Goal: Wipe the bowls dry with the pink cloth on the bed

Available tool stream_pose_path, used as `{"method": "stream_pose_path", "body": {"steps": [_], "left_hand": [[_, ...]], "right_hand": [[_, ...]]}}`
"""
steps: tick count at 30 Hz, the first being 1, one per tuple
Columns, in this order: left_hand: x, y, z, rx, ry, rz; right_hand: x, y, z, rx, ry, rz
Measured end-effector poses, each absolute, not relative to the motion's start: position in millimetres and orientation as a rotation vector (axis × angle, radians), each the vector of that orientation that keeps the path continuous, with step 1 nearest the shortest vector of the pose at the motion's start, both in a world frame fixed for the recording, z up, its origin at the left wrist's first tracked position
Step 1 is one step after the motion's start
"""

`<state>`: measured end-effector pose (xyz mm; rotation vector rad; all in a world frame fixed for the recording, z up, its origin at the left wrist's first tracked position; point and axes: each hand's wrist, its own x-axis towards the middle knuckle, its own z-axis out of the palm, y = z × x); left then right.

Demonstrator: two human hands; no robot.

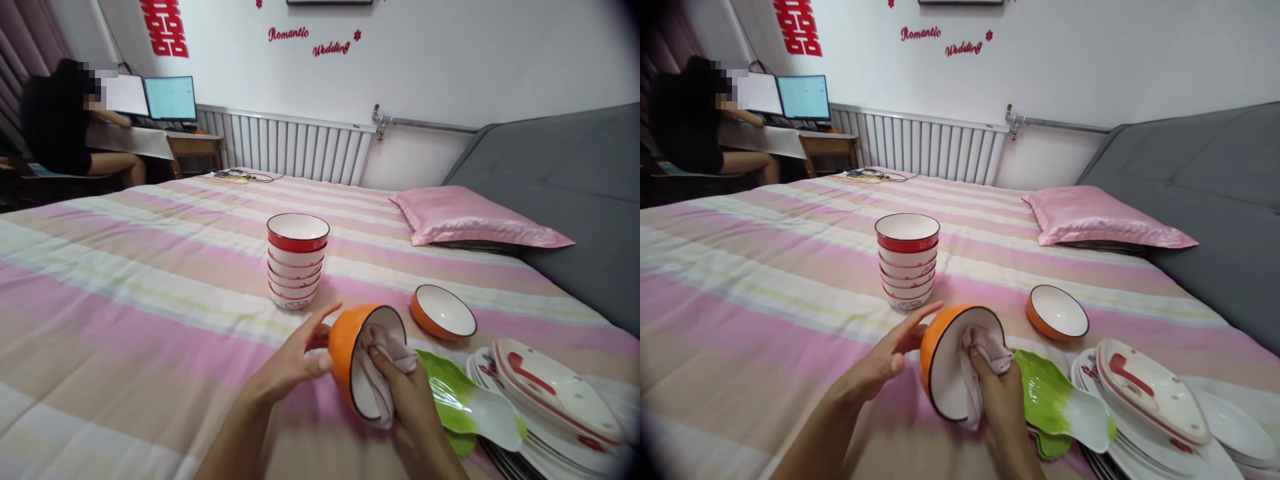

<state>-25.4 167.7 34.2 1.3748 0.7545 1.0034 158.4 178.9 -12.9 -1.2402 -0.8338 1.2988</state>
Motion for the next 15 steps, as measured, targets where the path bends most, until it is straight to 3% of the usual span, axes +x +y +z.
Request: {"method": "stream_pose_path", "body": {"steps": [4,15], "left_hand": [[-5,166,35,1.481,0.729,1.138],[-4,168,33,1.455,1.008,1.252]], "right_hand": [[148,174,-3,-1.049,-0.56,1.423],[137,161,1,-0.982,-0.755,1.36]]}}
